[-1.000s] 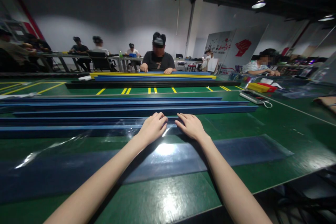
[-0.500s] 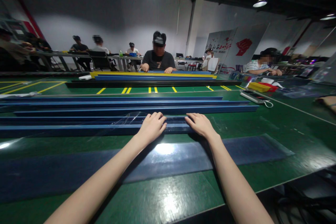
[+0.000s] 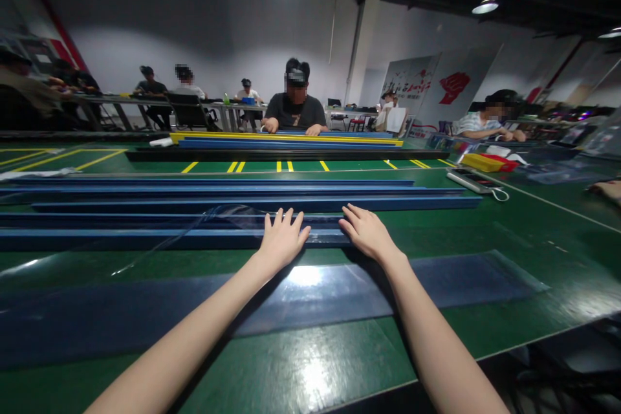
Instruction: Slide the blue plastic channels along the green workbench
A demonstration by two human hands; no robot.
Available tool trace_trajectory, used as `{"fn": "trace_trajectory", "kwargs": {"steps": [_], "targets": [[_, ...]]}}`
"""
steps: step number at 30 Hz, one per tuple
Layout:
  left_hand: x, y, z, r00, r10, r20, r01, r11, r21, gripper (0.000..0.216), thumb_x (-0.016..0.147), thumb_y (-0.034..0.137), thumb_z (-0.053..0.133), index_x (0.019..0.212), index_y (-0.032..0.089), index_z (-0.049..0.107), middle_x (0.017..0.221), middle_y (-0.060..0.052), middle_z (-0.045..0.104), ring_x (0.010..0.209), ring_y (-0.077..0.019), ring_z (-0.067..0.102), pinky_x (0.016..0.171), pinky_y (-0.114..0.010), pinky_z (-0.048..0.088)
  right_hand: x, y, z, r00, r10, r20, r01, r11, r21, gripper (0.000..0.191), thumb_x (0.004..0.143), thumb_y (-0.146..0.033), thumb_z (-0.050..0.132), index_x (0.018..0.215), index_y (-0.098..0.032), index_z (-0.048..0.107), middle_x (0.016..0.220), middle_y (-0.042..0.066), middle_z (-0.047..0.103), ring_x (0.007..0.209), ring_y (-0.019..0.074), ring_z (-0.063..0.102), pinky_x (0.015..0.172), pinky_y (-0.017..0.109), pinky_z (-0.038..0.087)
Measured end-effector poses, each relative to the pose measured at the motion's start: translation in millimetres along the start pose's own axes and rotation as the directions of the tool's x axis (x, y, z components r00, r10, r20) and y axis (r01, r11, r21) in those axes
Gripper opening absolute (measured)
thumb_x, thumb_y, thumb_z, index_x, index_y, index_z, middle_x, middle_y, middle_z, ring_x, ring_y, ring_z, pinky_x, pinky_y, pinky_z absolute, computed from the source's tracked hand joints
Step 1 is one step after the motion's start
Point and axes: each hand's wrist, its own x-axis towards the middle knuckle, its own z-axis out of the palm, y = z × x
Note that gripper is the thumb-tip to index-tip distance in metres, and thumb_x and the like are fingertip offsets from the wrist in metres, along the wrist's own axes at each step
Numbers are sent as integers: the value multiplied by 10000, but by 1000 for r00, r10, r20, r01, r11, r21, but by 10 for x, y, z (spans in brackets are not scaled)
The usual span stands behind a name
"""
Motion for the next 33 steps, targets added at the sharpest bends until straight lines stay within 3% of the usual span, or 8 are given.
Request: {"fn": "trace_trajectory", "kwargs": {"steps": [4, 7, 13, 22, 33], "targets": [[-4, 14, -8, 1000, -8, -13, 8, 1000, -25, 465, 894, 396, 280, 1286, 179, 403, 1350, -108, 391, 1252, -306, 310, 996, -532, 248, 7, -247, -9, 993, -114, -19, 115, 992, 42, 514, 905, -416, 243, 1312, -137, 385, 1353, 94, 390, 1228, 213, 362, 1001, 362, 291], [11, 1, -21, 1000, 0, -9, 0, 998, -64, 452, 894, 399, 286, 1269, 186, 421, 1351, -101, 392, 1252, -289, 319, 999, -517, 258, 10, -302, -19, 991, -132, -3, 132, 989, 62, 503, 906, -421, 246, 1290, -148, 420, 1329, 85, 425, 1215, 207, 383, 997, 347, 296], [44, -10, -60, 997, 73, -13, -74, 989, -131, 455, 900, 374, 288, 1238, 116, 449, 1326, -141, 415, 1238, -226, 355, 1021, -387, 276, 4, -80, -101, 999, -20, 36, 17, 996, 87, 446, 915, -390, 235, 1156, -195, 556, 1236, 51, 529, 1161, 173, 453, 968, 305, 326], [-3, -2, -83, 999, 33, 0, -33, 997, -75, 422, 891, 395, 304, 1237, 206, 454, 1323, -101, 428, 1245, -276, 327, 997, -534, 234, -31, 97, -157, 981, 185, 58, -185, 983, 5, 450, 906, -431, 243, 1023, -233, 630, 1166, 63, 581, 1098, 202, 498, 891, 349, 349], [11, -5, -47, 999, 44, 21, -41, 991, -126, 435, 894, 402, 285, 1260, 209, 420, 1347, -102, 392, 1257, -276, 304, 997, -541, 226, -32, 28, -137, 989, 138, -45, -143, 981, -131, 397, 885, -422, 326, 932, -173, 632, 1033, 95, 624, 1001, 212, 520, 830, 323, 341]]}}
